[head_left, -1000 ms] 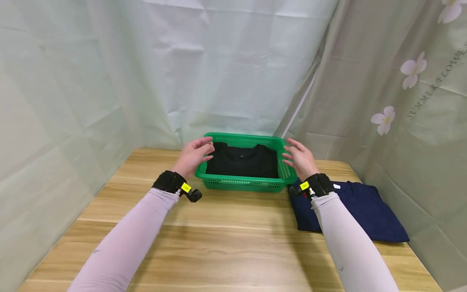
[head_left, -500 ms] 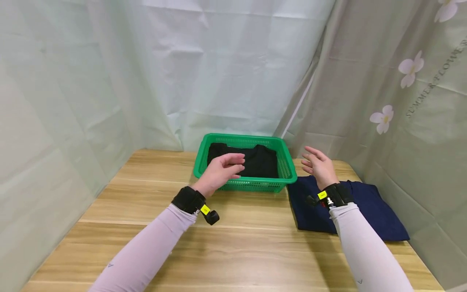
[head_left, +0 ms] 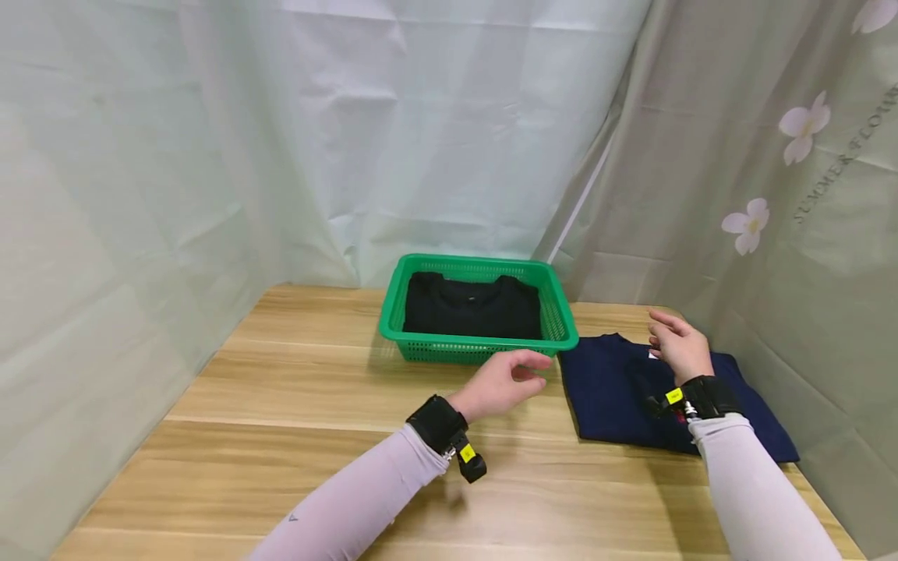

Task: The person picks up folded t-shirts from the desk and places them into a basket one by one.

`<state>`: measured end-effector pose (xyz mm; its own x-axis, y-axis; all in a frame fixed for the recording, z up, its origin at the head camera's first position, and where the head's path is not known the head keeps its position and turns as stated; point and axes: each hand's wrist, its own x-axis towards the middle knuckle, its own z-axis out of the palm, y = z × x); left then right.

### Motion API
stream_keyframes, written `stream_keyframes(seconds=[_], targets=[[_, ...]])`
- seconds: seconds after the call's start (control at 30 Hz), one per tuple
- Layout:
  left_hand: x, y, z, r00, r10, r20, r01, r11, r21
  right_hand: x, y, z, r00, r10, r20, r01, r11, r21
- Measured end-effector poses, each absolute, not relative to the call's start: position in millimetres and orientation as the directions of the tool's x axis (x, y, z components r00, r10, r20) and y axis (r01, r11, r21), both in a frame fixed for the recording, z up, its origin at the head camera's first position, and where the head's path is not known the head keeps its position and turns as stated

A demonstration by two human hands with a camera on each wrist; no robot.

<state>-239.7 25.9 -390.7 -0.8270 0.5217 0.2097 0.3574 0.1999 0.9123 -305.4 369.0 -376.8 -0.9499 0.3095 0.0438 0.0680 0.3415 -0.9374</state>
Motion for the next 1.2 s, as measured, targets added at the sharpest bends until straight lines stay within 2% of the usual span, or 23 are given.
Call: stream_keyframes(seconds=[0.1,0.3,0.47,0.6,0.87,1.07,1.2], targets=[[-238.9,43.5,-402.4,-0.829,0.531,0.173,0.326,0.209,0.922,-300.9,384.2,-378.3,-0.937,0.342,0.076,0.096,0.460,-0.883],[-239.8,70.0,-418.6,-0.837,0.538,0.099,0.281,0.268,0.922,-288.2,410.4,-381.0,-0.912,0.386,0.137,0.190,0.695,-0.694],[-238.3,83.8,-427.6,-0.822,0.565,0.072,0.319,0.352,0.880,-278.2,428.2,-384.2,-0.909,0.408,0.085,0.292,0.769,-0.569],[-238.1,92.2,-433.3,-0.801,0.596,0.056,0.355,0.398,0.846,-274.9,438.9,-387.8,-0.922,0.385,0.044,0.324,0.828,-0.457],[-229.3,106.3,-440.1,-0.789,0.610,0.078,0.466,0.510,0.723,-272.5,440.6,-401.2,-0.891,0.419,-0.176,0.455,0.820,-0.348],[-226.7,111.9,-438.6,-0.769,0.630,0.111,0.557,0.574,0.600,-272.3,441.6,-405.5,-0.896,0.405,-0.182,0.443,0.841,-0.311],[-229.4,111.7,-438.3,-0.759,0.643,0.102,0.572,0.586,0.574,-277.8,445.1,-406.4,-0.899,0.389,-0.199,0.433,0.857,-0.281]])
